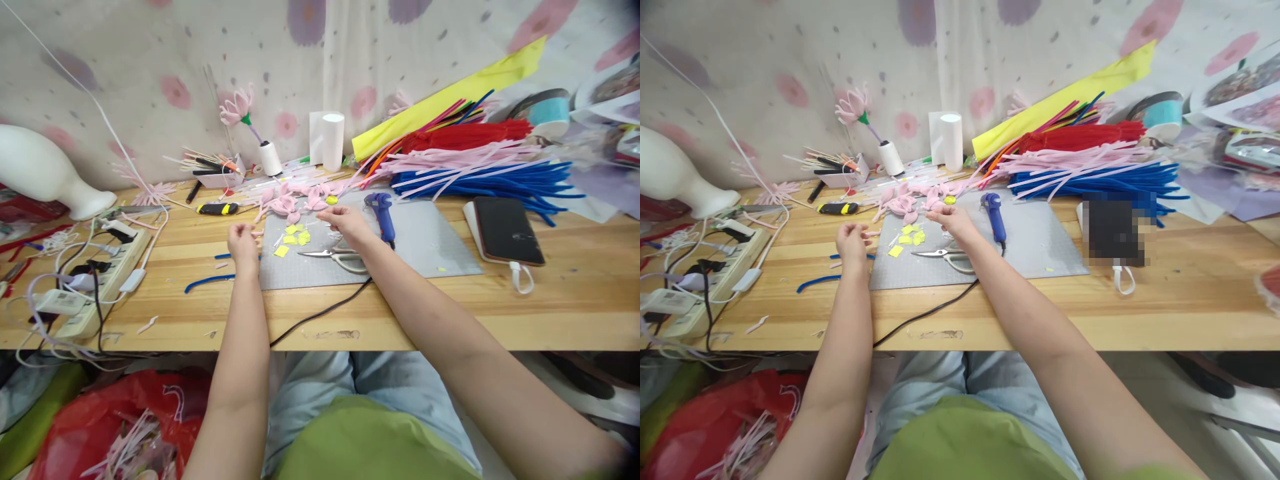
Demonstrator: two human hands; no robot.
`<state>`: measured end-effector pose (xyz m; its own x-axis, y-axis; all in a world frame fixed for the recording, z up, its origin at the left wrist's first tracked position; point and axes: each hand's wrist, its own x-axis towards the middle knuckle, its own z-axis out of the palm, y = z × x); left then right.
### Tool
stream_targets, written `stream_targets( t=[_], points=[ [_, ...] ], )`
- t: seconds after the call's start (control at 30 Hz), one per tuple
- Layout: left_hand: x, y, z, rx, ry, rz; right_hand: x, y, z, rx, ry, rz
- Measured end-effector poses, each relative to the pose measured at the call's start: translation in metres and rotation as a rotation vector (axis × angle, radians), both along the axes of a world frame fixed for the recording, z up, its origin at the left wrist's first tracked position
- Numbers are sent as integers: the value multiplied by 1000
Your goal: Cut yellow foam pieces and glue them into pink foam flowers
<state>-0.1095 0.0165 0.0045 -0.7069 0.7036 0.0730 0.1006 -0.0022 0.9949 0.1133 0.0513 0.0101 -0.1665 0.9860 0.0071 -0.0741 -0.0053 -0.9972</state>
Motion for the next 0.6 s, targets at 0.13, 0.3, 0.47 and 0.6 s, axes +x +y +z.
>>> stream_targets(
  t=[0.13,0.3,0.47,0.6],
  points=[
    [-28,-2,3,-47,177,387,1,0,0,-20,-6,-10],
    [-35,-3,-4,-72,282,320,1,0,-1,9,-34,21],
    [-14,-5,-11,-71,523,141,-2,0,-7,11,-47,8],
    [0,-10,-7,-38,617,72,-6,0,-11,-6,-67,5]
  ],
)
